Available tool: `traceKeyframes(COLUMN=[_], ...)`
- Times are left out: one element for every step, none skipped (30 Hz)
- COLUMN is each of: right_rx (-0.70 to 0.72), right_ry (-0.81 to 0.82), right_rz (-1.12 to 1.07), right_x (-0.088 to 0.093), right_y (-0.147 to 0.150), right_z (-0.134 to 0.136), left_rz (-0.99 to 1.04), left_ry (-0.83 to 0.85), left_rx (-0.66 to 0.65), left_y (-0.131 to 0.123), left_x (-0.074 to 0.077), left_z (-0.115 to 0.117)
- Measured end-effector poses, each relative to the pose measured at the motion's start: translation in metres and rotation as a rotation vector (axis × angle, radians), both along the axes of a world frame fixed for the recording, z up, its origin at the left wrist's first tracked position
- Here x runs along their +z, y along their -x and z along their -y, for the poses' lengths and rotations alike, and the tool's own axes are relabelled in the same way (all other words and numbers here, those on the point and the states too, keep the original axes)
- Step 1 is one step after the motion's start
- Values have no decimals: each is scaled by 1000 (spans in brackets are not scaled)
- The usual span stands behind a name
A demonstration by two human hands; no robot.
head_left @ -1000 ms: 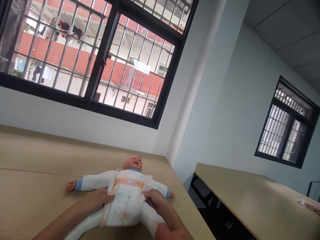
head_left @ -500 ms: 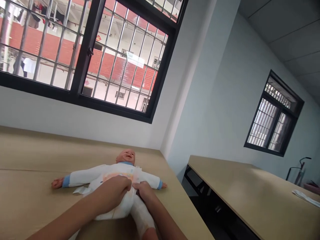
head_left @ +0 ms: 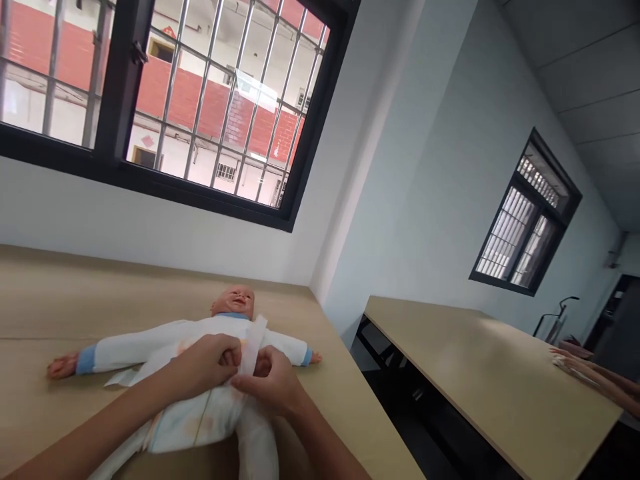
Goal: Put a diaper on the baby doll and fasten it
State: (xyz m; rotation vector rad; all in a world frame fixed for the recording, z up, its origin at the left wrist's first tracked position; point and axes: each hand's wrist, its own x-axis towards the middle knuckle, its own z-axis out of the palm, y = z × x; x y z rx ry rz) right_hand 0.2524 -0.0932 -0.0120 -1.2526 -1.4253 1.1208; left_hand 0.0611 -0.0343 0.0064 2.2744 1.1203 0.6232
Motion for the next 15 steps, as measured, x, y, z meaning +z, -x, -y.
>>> traceKeyframes(right_rx=[-6,-32,-80,-140,-195,-228,-237,-228,-213,-202,-197,-201,-207,-207,-198], right_ry=[-31,-68,-114,-167,-219,-261,-287,-298,-295,-282,-266,-249,-234,-216,-183], right_rz=[57,136,231,328,402,437,426,376,304,229,164,118,91,75,61], right_x=[2,3,3,3,1,-1,-4,-7,-10,-14,-17,-20,-23,-25,-26], right_y=[3,5,7,9,10,10,11,11,11,11,11,12,12,11,9], right_z=[4,7,10,11,11,10,8,6,3,0,-3,-6,-9,-12,-14], left_rz=[-2,-8,-21,-42,-69,-98,-124,-143,-151,-153,-151,-149,-145,-140,-135], left_ry=[-4,-14,-28,-46,-62,-76,-88,-98,-111,-132,-158,-187,-212,-229,-234], left_rx=[16,34,55,78,104,130,157,180,189,175,143,97,43,-9,-43], left_y=[0,0,1,1,2,3,4,5,5,5,5,4,2,0,-2], left_x=[1,1,2,3,3,4,5,6,7,8,8,8,7,6,4], left_z=[0,0,0,1,1,2,3,4,5,6,7,8,9,10,11])
